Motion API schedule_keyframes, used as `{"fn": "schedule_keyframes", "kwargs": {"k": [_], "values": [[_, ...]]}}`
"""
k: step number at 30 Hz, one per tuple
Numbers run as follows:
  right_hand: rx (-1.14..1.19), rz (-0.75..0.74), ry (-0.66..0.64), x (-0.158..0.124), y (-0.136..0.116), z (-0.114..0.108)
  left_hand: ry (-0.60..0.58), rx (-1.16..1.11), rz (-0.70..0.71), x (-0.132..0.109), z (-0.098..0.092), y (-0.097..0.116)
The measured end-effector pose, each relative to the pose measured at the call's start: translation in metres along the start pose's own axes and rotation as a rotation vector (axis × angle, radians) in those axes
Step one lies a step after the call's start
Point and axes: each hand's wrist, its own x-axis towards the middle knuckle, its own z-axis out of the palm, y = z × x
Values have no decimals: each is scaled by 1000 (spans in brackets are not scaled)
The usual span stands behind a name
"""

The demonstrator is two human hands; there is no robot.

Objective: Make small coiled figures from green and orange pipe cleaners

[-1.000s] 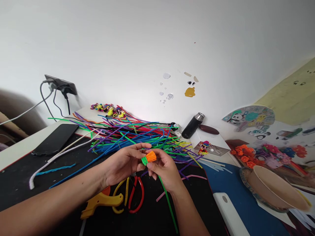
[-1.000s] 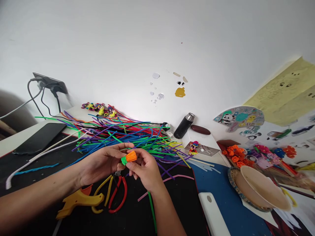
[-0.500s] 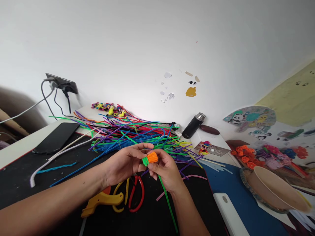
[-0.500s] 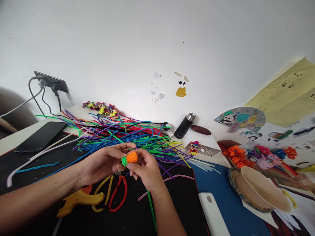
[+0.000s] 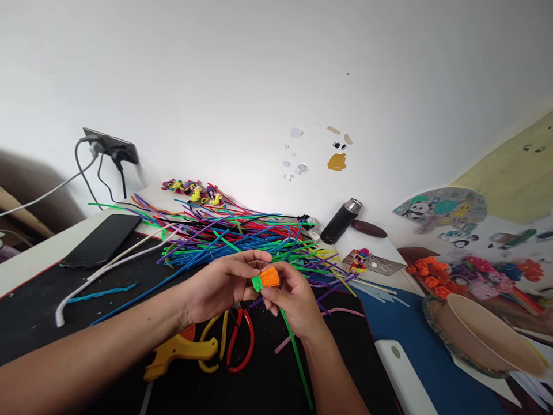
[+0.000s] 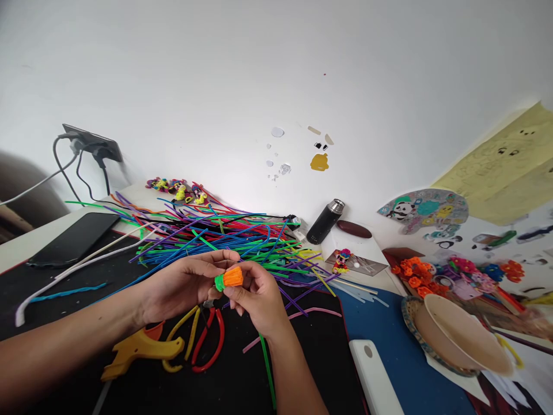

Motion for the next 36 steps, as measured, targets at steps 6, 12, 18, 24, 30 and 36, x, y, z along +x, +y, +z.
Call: {"fn": "schedule_keyframes", "kwargs": {"k": [6, 12, 18, 24, 30, 36], "values": [[2, -31, 18, 0, 2, 0, -3, 37, -1, 1, -2, 2], [6, -55, 98, 2, 1, 1, -11, 190, 100, 0, -3, 5], [-12, -70, 141, 2, 2, 2, -9, 483, 264, 0, -5, 6], [-15, -73, 146, 3, 1, 3, -30, 645, 332, 0, -10, 12], [1, -71, 152, 4, 2, 2, -122, 589, 237, -2, -6, 16], [-8, -70, 158, 3, 1, 3, -120, 581, 249, -1, -6, 14]]}}
